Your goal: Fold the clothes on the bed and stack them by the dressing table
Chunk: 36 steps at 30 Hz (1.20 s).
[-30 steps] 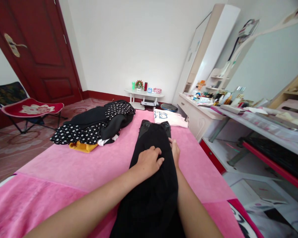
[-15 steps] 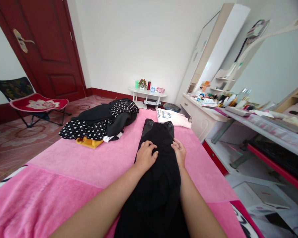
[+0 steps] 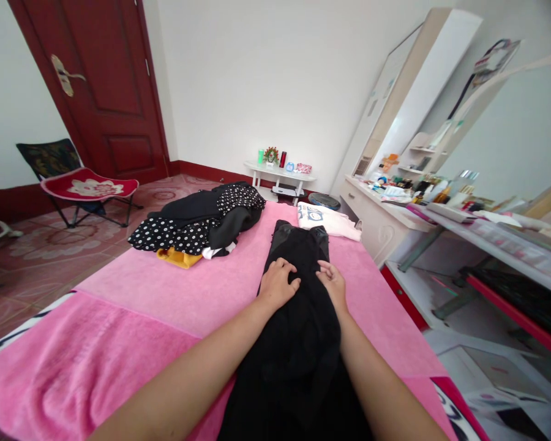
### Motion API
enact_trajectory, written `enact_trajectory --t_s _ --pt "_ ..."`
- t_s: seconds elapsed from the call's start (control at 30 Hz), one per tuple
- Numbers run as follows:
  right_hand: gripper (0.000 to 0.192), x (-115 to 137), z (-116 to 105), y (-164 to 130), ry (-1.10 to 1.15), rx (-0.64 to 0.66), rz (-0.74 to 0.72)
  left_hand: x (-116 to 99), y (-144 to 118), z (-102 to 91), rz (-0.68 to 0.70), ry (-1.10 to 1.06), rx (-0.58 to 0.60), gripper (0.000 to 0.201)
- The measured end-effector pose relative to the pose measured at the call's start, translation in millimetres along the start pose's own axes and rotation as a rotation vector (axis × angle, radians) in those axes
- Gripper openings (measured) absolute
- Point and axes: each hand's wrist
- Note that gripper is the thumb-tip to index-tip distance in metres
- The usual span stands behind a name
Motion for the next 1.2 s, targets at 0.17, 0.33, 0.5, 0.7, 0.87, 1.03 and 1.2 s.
enact_trajectory --t_s 0.17,0.33,0.5,0.7,0.87,1.03,1.2 --pt "0.031 31 -32 -17 -0.156 0.044 -0.047 2 1 0.9 -0.026 -0.007 0.014 0.023" --pt "0.017 113 -66 -84 -0.261 0.427 -0.412 4 0 2.4 -0.021 -0.006 0.007 0.024" --pt "0.034 156 -83 -145 -0.461 1.005 -0.609 6 -1 3.6 0.002 -0.01 -0.007 0.024" --pt "0.02 154 -97 -145 -0.451 0.813 -0.491 4 0 2.1 -0.035 0.008 0.021 0.024" --pt "0.021 172 -115 -146 -0.389 0.63 -0.294 4 0 0.8 -0.025 -0.008 0.008 0.02" --pt "0.028 164 -112 -148 -0.425 0.94 -0.087 0 1 2.0 -0.026 0.021 0.018 0.023" --pt "0.033 132 -86 -88 -0.391 0.691 -0.04 -7 4 5.6 -0.034 0.045 0.018 0.024"
Point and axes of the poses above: each hand's wrist, its own y-axis towards the middle knuckle, its own z-axis out of the palm, x = y × z, and after that the axes turned 12 degrees about -x, right-handed
